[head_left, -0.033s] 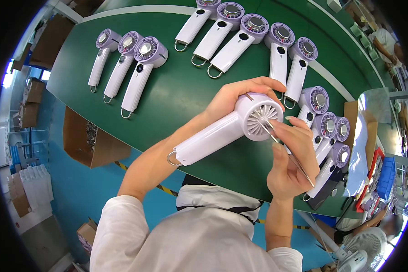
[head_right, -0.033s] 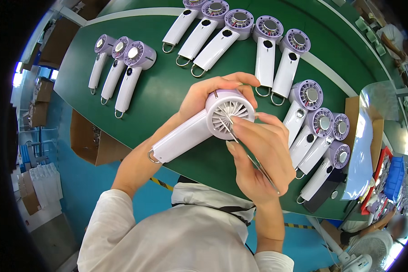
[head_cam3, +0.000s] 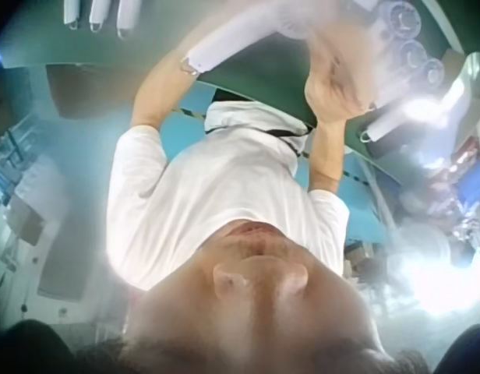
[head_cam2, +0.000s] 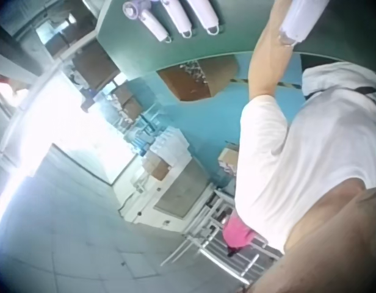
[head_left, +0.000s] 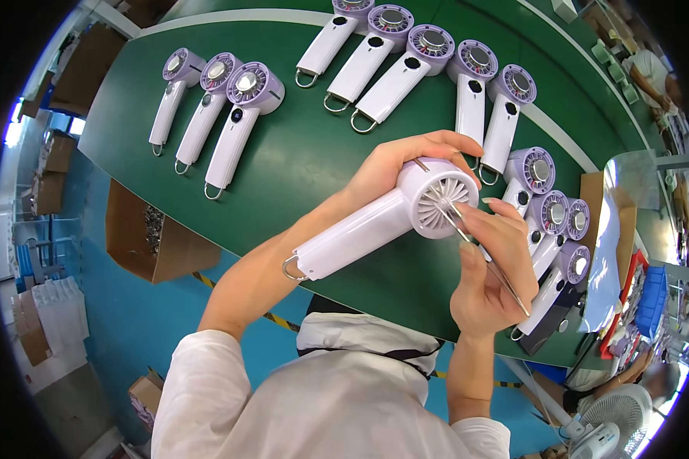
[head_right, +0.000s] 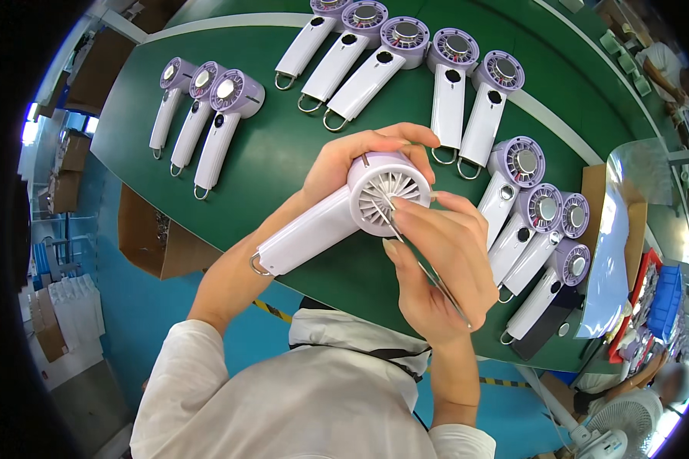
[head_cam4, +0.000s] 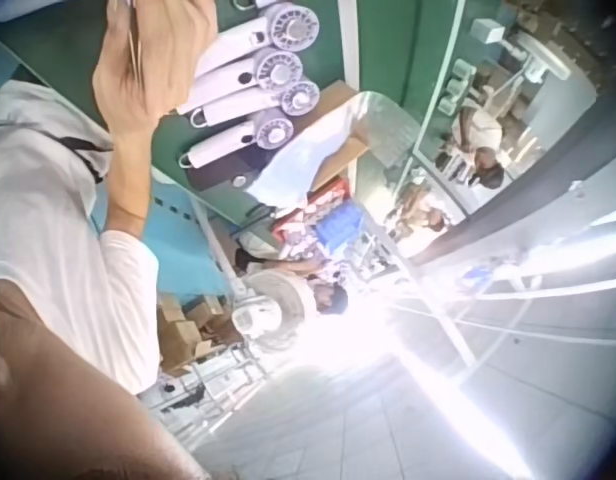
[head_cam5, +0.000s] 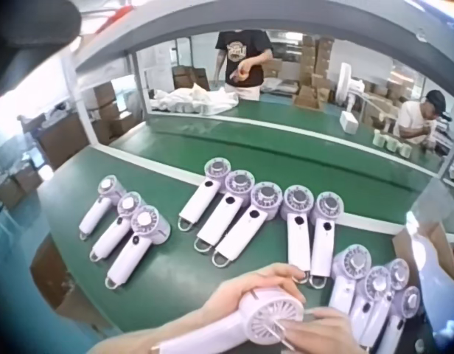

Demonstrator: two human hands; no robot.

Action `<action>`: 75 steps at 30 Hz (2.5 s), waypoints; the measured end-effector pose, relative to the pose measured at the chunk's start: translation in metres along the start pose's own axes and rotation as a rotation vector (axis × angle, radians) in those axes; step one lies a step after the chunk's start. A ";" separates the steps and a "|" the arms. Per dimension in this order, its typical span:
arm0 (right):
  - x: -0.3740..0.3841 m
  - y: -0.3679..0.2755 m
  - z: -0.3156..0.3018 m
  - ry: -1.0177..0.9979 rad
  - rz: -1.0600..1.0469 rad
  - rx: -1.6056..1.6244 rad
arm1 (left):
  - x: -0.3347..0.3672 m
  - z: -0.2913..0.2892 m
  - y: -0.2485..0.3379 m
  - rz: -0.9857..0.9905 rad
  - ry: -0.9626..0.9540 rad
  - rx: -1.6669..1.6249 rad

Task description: Inspecting and testing handheld fans at an assembly line station, including adjusting internal components and checking LED displays.

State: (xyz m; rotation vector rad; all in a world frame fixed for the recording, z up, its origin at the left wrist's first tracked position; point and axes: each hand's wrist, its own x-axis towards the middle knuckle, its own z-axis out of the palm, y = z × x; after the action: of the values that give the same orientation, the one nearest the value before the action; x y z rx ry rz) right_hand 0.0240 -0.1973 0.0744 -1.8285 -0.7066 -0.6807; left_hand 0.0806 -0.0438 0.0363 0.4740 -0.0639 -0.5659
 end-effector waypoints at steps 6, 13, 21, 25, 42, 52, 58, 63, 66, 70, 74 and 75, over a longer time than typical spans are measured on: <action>-0.002 -0.003 -0.004 0.013 0.010 -0.015 | 0.000 0.002 0.000 -0.012 0.017 0.013; 0.003 0.000 -0.001 -0.060 0.005 -0.062 | -0.002 0.001 0.002 -0.005 -0.015 0.012; 0.010 -0.004 -0.007 -0.129 -0.016 -0.100 | 0.003 -0.013 -0.009 -0.010 -0.061 0.073; 0.011 -0.005 -0.009 -0.187 -0.019 -0.051 | -0.001 -0.009 -0.007 -0.015 -0.063 0.018; 0.010 -0.003 -0.010 -0.231 0.045 -0.053 | 0.006 -0.014 -0.005 0.084 0.047 0.179; -0.007 0.000 -0.069 0.202 -0.012 -0.097 | -0.022 -0.009 0.186 0.719 0.107 0.380; -0.051 -0.002 -0.056 0.347 0.284 0.092 | -0.073 -0.080 0.390 0.830 0.802 0.649; -0.049 -0.012 -0.056 0.182 0.256 0.099 | -0.088 -0.106 0.411 0.887 1.250 0.767; -0.051 -0.013 -0.052 0.120 0.256 0.150 | -0.115 -0.151 0.449 0.951 1.394 0.805; -0.058 -0.015 -0.057 -0.002 0.273 0.083 | -0.079 -0.123 0.419 0.836 1.370 0.817; -0.064 -0.017 -0.050 -0.005 0.269 0.138 | -0.069 -0.152 0.440 0.819 1.375 0.893; -0.064 -0.020 -0.047 -0.026 0.225 0.178 | -0.106 -0.168 0.469 0.851 1.430 0.971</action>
State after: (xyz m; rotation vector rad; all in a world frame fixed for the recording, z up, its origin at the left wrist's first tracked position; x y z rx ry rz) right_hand -0.0395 -0.2457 0.0555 -1.7230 -0.5490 -0.4327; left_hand 0.2577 0.4290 0.1046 1.5948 0.8309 0.7898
